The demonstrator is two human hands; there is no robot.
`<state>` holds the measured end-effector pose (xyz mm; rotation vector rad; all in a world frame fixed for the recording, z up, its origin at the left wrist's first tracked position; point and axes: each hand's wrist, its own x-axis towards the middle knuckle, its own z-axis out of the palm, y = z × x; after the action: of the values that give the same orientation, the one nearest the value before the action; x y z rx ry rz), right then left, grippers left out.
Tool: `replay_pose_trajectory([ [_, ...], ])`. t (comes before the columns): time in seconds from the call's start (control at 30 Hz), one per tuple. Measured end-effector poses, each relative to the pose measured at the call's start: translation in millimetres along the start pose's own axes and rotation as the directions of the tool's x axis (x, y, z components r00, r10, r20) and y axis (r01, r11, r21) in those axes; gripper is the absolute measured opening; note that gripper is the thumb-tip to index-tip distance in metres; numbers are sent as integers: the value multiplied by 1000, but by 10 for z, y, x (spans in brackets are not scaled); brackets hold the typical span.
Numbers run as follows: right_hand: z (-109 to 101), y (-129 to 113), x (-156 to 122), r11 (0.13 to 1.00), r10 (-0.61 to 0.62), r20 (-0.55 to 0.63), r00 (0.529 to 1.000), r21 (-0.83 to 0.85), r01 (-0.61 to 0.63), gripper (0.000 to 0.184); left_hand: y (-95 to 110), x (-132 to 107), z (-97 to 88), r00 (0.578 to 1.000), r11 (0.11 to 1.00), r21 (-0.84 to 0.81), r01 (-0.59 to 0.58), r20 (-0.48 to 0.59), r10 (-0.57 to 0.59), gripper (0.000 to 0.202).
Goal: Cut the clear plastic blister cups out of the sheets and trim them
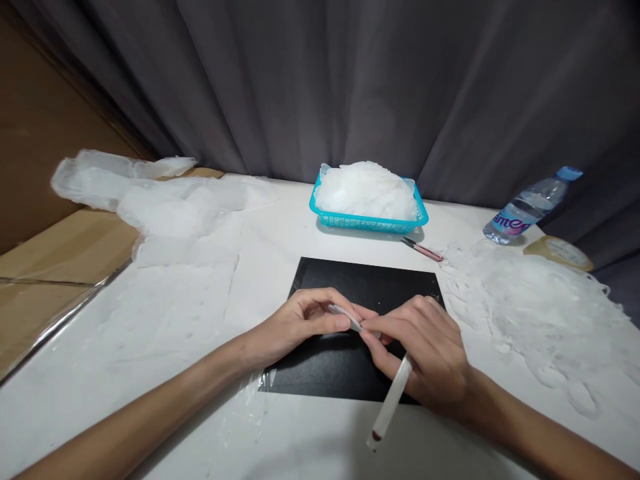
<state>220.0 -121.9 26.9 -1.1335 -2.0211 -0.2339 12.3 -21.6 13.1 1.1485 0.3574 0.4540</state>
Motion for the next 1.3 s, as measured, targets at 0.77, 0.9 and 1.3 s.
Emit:
replay_pose_trajectory([
  [0.77,145,187,-42,704,555,407,726,236,-670,19,45,16,-26,946,979,199,40,-324,27,17],
  [0.9,174,196,-61,713,528,430,733,245,-657,18,35,-10,-44,947,945,322,55,-316,52,18],
  [1.3,207,198,-71,718,535,423,731,229,-658,17,24,4,-49,965,961,273,38,-259,35,16],
])
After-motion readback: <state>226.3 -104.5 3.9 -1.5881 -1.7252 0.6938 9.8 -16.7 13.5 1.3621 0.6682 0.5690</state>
